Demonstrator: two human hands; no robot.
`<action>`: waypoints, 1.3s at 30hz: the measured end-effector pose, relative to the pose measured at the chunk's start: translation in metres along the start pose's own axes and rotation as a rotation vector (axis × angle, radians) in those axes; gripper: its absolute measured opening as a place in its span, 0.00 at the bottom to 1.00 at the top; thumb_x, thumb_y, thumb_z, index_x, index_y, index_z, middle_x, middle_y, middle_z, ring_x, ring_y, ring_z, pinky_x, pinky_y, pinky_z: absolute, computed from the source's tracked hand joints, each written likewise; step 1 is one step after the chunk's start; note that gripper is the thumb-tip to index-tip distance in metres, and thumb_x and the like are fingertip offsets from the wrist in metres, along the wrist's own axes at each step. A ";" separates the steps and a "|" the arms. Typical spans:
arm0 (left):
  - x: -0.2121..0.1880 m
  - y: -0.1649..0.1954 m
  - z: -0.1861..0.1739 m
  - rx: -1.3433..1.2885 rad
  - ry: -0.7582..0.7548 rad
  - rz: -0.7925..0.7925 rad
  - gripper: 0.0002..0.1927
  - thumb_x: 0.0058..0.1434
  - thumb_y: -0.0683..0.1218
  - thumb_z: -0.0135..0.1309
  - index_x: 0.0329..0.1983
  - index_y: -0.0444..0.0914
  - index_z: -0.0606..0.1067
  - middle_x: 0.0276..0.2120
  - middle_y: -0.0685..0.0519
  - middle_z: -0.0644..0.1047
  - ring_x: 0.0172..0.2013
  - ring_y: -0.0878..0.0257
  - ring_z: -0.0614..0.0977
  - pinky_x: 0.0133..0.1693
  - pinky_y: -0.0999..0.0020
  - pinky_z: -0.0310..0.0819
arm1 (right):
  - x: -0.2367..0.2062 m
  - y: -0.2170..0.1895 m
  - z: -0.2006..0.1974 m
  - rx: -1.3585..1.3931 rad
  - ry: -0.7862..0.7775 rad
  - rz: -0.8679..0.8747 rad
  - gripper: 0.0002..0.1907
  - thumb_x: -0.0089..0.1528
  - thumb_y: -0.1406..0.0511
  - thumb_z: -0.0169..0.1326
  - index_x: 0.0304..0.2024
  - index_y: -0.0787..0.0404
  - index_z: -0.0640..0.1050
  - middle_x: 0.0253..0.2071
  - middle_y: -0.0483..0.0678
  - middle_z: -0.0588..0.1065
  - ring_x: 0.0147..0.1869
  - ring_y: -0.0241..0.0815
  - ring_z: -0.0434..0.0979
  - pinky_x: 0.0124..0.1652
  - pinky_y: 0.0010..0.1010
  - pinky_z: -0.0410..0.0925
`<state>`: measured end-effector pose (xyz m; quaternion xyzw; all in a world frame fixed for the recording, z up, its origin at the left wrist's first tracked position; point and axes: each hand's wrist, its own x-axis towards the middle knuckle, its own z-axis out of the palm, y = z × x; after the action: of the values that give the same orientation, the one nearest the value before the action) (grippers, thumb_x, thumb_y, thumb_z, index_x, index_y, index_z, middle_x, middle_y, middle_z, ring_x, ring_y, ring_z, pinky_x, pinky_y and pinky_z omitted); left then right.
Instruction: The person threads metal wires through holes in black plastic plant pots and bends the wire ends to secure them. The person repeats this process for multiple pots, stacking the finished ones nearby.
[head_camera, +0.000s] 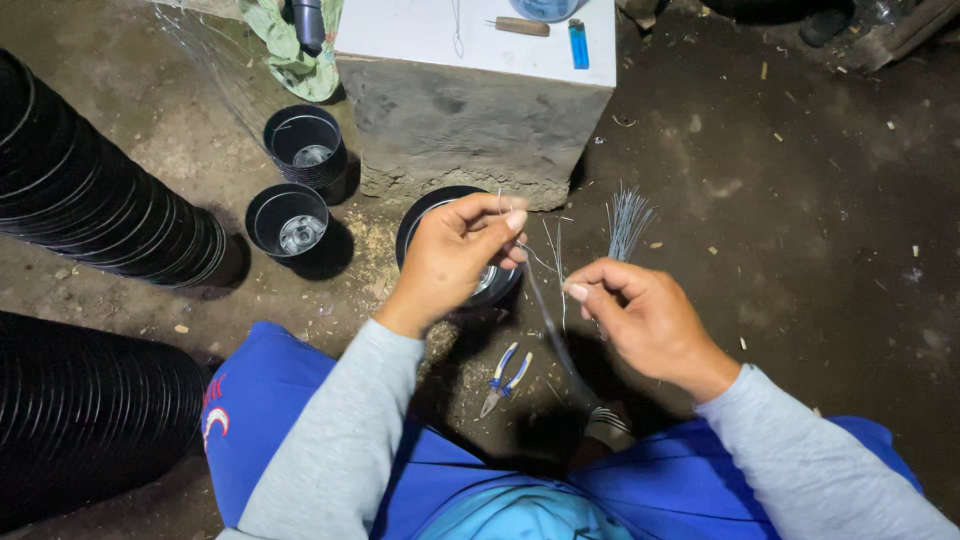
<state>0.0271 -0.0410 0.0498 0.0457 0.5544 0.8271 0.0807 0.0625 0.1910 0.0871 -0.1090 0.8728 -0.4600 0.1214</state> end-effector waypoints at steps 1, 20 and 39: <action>-0.002 0.005 -0.009 -0.032 -0.092 -0.040 0.14 0.68 0.43 0.57 0.53 0.31 0.78 0.37 0.50 0.81 0.35 0.66 0.83 0.38 0.72 0.79 | 0.001 0.002 0.000 0.044 -0.022 0.014 0.08 0.65 0.64 0.55 0.40 0.61 0.82 0.23 0.42 0.76 0.25 0.30 0.70 0.26 0.26 0.66; -0.008 0.015 -0.033 -0.048 -0.394 0.002 0.11 0.70 0.42 0.59 0.48 0.28 0.78 0.41 0.46 0.83 0.42 0.62 0.84 0.45 0.69 0.82 | 0.001 0.026 -0.002 0.419 -0.367 0.012 0.11 0.69 0.64 0.51 0.41 0.66 0.78 0.25 0.41 0.70 0.27 0.30 0.67 0.28 0.24 0.65; -0.017 0.018 -0.016 0.843 0.016 0.490 0.09 0.65 0.42 0.61 0.44 0.31 0.82 0.38 0.49 0.83 0.38 0.63 0.85 0.40 0.72 0.77 | 0.000 -0.008 -0.003 0.105 -0.129 -0.004 0.09 0.67 0.63 0.54 0.39 0.62 0.81 0.23 0.37 0.72 0.26 0.26 0.68 0.26 0.23 0.65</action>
<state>0.0400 -0.0653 0.0610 0.1972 0.8145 0.5257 -0.1461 0.0619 0.1883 0.0955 -0.1337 0.8375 -0.4975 0.1820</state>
